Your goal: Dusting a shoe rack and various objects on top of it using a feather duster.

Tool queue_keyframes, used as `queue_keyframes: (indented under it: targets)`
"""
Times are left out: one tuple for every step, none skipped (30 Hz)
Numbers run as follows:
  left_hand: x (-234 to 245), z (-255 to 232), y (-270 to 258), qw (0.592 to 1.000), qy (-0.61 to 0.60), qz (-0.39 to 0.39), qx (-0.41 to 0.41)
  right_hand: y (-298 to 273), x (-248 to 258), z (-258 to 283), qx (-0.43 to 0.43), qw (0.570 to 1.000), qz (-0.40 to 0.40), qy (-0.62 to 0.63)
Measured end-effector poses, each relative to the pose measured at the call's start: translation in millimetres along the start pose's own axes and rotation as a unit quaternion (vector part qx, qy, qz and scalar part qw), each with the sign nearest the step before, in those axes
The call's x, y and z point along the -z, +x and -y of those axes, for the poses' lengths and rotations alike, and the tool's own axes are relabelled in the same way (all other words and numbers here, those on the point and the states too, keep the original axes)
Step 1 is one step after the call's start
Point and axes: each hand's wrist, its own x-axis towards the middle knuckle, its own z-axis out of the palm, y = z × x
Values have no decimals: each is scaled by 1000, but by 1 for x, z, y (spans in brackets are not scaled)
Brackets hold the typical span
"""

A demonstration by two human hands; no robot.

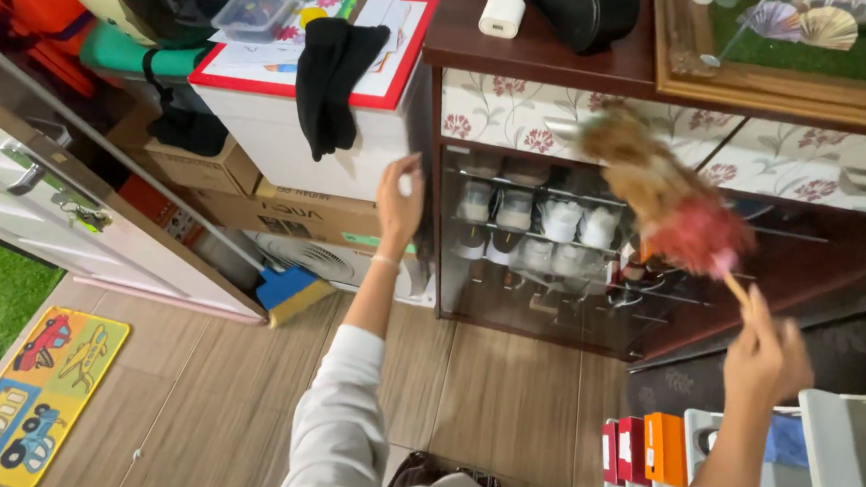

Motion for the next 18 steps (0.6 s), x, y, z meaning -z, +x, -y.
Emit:
queue_keyframes:
  targets:
    - [-5,-17,4,1000,0,1,-1,24,-1,16,-1,1000,0,0]
    - [-13,-36,10,1000,-22,20,-9,51,-1,31,39,999,5,-1]
    - [-21,-54,16,998,-44,38,-18,79,-2,46,79,997,9,-3]
    - [-25,-64,19,998,-46,40,-15,95,0,46,79,997,11,-6]
    - [-28,-74,21,996,-42,45,-56,112,2,47,103,993,37,-41]
    - [-29,-82,26,993,-36,51,-99,127,0,51,124,988,61,-72]
    - [-25,-81,29,993,-35,53,-99,122,4,16,122,988,62,-72]
    - [-20,-79,33,991,-42,52,-120,120,5,-18,106,990,71,-68]
    - [-15,-77,38,988,-48,50,-141,118,7,-52,90,991,80,-64]
    - [-10,-77,39,988,-47,48,-141,116,4,-58,92,991,79,-64]
    - [-5,-76,41,994,-24,38,-101,115,2,-65,85,992,74,-51]
    - [0,-77,43,998,-2,29,-63,112,0,-72,77,994,69,-38]
    - [-8,-77,45,998,-2,28,-63,121,-1,-42,77,994,68,-38]
    - [-18,-79,45,997,-4,20,-76,128,1,-14,103,990,65,-73]
    - [-28,-81,45,996,-7,13,-89,135,3,13,129,984,62,-107]
    - [-37,-91,44,996,-9,12,-90,136,-3,28,129,984,60,-109]
    - [-45,-102,43,995,-14,26,-97,138,-9,42,146,984,50,-95]
    - [-53,-112,45,993,-17,40,-106,140,-18,58,161,983,38,-79]
